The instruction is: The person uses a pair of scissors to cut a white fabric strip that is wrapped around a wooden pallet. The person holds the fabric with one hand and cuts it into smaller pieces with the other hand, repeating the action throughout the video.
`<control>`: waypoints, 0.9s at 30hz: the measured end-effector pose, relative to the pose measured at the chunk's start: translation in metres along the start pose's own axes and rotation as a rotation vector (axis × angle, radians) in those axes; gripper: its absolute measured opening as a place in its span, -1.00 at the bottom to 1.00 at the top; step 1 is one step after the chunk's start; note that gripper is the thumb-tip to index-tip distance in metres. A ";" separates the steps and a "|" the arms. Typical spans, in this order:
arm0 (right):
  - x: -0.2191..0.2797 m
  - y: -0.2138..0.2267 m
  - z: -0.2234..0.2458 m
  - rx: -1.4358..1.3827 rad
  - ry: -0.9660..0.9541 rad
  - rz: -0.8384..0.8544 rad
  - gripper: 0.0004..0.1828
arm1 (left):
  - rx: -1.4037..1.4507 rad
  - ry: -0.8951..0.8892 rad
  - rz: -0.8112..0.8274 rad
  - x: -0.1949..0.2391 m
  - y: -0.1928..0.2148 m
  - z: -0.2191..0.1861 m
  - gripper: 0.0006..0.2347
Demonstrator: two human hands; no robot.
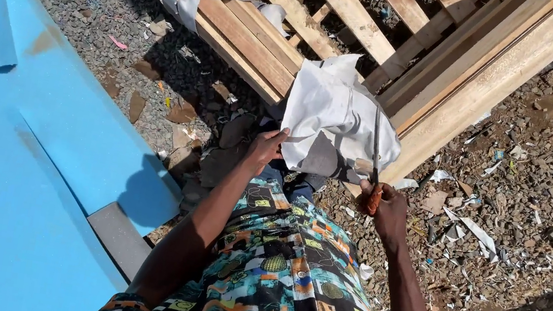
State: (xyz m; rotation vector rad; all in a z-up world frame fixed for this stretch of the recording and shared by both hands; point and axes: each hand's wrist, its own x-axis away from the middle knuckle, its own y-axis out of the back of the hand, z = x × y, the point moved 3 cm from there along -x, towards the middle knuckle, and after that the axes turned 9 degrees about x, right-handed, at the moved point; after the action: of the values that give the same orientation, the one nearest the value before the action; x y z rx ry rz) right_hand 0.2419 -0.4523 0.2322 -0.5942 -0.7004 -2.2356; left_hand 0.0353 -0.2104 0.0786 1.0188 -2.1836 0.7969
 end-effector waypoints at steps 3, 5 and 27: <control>0.027 -0.022 0.018 -0.057 0.026 0.180 -0.52 | -0.087 0.011 -0.047 -0.009 0.013 0.004 -0.19; 0.037 -0.037 0.025 -0.042 0.155 0.362 -0.49 | -0.101 -0.054 -0.007 -0.013 0.016 -0.005 -0.22; 0.175 -0.094 -0.021 0.120 -0.423 0.317 -0.05 | 0.122 0.565 0.317 -0.032 0.001 0.107 -0.11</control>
State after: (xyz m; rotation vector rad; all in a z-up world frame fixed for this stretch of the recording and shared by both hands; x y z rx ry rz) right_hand 0.0557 -0.4948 0.2907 -1.0551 -0.8722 -1.7777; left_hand 0.0234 -0.2723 -0.0140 0.4210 -1.8293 1.2060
